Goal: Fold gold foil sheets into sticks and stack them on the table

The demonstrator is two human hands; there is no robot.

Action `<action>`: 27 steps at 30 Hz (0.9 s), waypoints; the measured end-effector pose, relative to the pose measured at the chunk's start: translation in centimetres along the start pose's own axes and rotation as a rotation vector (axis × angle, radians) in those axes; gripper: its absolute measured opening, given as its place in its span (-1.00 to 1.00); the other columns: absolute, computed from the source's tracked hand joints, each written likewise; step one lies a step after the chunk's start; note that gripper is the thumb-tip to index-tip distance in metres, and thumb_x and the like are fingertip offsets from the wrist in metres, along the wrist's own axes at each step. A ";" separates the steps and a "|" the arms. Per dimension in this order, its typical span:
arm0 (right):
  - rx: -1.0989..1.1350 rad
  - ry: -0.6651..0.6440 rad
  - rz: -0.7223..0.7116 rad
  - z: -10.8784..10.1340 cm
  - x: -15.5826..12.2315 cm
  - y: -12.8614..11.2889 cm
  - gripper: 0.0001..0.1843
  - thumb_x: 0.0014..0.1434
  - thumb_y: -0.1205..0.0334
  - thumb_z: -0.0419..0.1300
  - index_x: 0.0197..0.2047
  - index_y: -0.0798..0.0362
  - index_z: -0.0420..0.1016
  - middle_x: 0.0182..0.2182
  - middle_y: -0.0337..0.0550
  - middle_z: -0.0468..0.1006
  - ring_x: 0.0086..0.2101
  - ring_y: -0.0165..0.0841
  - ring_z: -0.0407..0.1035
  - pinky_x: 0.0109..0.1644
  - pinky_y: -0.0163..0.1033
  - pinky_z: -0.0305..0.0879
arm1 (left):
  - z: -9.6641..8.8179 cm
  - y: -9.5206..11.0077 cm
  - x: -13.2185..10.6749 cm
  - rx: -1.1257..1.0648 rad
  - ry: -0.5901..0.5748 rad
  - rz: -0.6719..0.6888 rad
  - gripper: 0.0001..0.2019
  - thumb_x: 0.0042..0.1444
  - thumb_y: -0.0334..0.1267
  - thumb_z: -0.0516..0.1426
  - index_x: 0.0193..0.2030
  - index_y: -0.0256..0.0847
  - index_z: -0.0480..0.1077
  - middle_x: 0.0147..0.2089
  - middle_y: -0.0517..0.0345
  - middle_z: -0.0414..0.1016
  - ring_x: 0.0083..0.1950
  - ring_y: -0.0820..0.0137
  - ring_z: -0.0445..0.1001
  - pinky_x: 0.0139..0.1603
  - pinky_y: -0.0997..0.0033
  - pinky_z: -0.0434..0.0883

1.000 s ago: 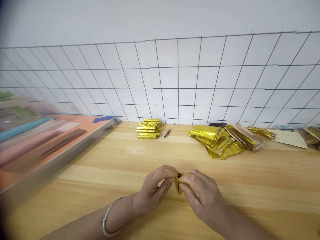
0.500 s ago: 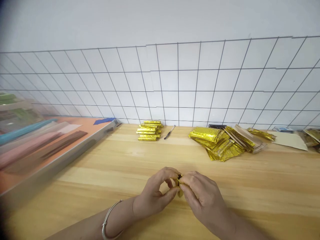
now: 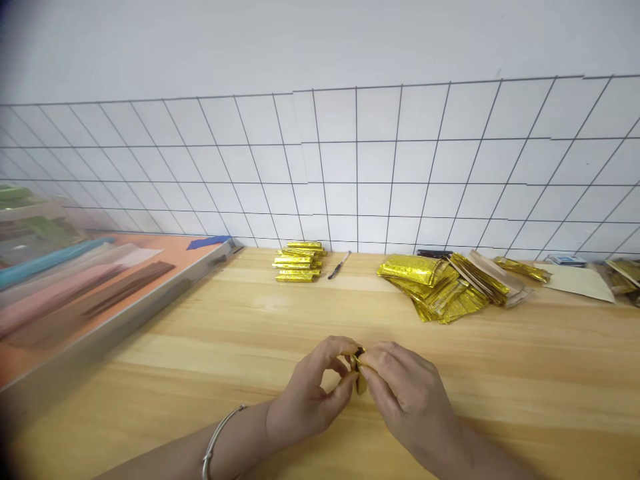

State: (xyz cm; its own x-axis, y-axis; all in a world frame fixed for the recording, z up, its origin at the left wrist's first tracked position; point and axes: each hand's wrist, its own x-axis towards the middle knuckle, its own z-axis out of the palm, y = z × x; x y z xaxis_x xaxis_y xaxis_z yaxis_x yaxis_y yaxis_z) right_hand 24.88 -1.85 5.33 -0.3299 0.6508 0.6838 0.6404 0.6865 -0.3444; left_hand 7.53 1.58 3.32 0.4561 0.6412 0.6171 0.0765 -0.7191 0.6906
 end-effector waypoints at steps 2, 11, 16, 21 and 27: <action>-0.020 -0.003 -0.004 -0.1 0.1 -0.1 -0.76 0.17 0.45 0.06 -0.12 0.00 0.37 -0.33 -0.18 0.52 -0.32 -0.41 0.43 -0.24 -0.31 0.39 | 0.1 -0.1 -0.1 -0.006 0.006 0.003 -0.65 0.02 -0.57 0.04 -0.06 -0.18 0.22 -0.19 0.11 0.38 -0.24 0.48 0.39 -0.31 0.53 0.47; -0.133 0.018 -0.037 -0.4 0.4 -0.6 -0.81 0.18 0.43 0.06 -0.20 0.00 0.43 -0.34 -0.18 0.56 -0.27 -0.39 0.45 -0.19 -0.29 0.42 | 0.3 -0.1 -0.2 0.020 0.056 0.025 -0.64 0.03 -0.58 0.03 -0.05 -0.16 0.22 -0.19 0.11 0.39 -0.25 0.50 0.39 -0.31 0.54 0.46; -0.168 0.002 -0.042 -0.5 0.3 -0.6 -0.80 0.18 0.43 0.05 -0.22 0.01 0.43 -0.35 -0.17 0.56 -0.29 -0.37 0.45 -0.20 -0.25 0.43 | 0.5 -0.2 -0.2 -0.010 0.080 0.037 -0.63 0.03 -0.57 0.03 -0.03 -0.17 0.21 -0.18 0.10 0.38 -0.22 0.48 0.39 -0.32 0.54 0.47; -0.135 -0.015 -0.048 -0.4 0.2 -0.5 -0.79 0.18 0.46 0.06 -0.17 0.01 0.39 -0.33 -0.18 0.55 -0.27 -0.37 0.43 -0.14 -0.23 0.41 | 0.6 -0.4 -0.5 -0.031 0.073 0.026 -0.63 0.03 -0.57 0.03 -0.03 -0.17 0.23 -0.18 0.09 0.39 -0.20 0.47 0.39 -0.31 0.53 0.47; -0.088 -0.010 -0.019 -0.2 0.0 -0.2 -0.79 0.18 0.45 0.06 -0.16 0.00 0.37 -0.37 -0.21 0.53 -0.31 -0.39 0.42 -0.17 -0.24 0.40 | 0.8 -0.4 -0.6 -0.025 0.082 0.042 -0.62 0.04 -0.57 0.05 -0.02 -0.15 0.22 -0.17 0.09 0.40 -0.20 0.47 0.39 -0.31 0.52 0.46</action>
State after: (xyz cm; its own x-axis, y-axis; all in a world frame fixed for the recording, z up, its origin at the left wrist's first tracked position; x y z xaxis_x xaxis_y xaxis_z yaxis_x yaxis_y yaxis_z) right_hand 24.86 -2.06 5.59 -0.3495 0.6416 0.6828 0.6920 0.6680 -0.2736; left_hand 7.91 1.32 2.37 0.3845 0.6309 0.6739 0.0361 -0.7397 0.6720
